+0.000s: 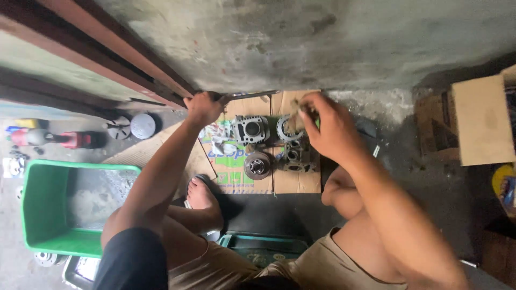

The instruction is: The person sits on the floor and cleans various disassembled engine parts, including a cylinder head and a crankshaft, using a rag. The person wipes the surfaces of the metal components to remove grime and oil.

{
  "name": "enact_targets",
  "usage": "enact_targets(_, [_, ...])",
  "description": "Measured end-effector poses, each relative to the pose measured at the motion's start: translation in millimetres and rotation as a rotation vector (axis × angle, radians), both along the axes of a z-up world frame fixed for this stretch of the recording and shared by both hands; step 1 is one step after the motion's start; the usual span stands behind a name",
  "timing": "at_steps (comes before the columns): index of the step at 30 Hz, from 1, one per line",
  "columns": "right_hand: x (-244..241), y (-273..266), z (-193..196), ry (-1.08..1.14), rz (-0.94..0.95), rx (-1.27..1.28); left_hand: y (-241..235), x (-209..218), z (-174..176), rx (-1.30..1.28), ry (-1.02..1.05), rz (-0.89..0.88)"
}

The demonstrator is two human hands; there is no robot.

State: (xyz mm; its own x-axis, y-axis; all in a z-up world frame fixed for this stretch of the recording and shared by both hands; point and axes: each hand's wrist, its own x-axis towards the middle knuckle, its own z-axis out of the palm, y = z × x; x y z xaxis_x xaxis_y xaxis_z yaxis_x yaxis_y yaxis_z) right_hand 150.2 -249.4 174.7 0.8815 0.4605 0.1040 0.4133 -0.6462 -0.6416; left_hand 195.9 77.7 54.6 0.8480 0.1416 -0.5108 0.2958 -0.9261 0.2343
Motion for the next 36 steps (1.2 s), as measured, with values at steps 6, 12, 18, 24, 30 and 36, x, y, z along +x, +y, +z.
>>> enact_targets(6, [2.4,23.5,-12.8,-0.281,-0.152,0.363,-34.6,-40.9,89.4,-0.505,-0.311,0.207])
enact_targets(12, [-22.0,39.5,-8.2,-0.233,-0.196,0.451,-60.6,-97.9,120.6,-1.217,-0.483,0.413])
enact_targets(18, [-29.2,31.3,8.3,-0.464,-0.201,0.415,-64.2,-101.8,105.6,-1.39,-0.488,0.434])
enact_targets(24, [-22.5,16.5,-0.4,-0.518,-0.26,0.438,-68.5,-101.4,91.7,-1.251,-0.372,0.363])
enact_targets(30, [-31.1,36.8,19.5,-0.56,-0.226,0.532,-97.3,-99.4,85.0,-1.232,-0.308,0.346])
enact_targets(36, [-2.1,41.1,-22.2,-0.751,-0.326,0.445,-120.1,-99.4,84.8,-1.218,-0.269,0.261])
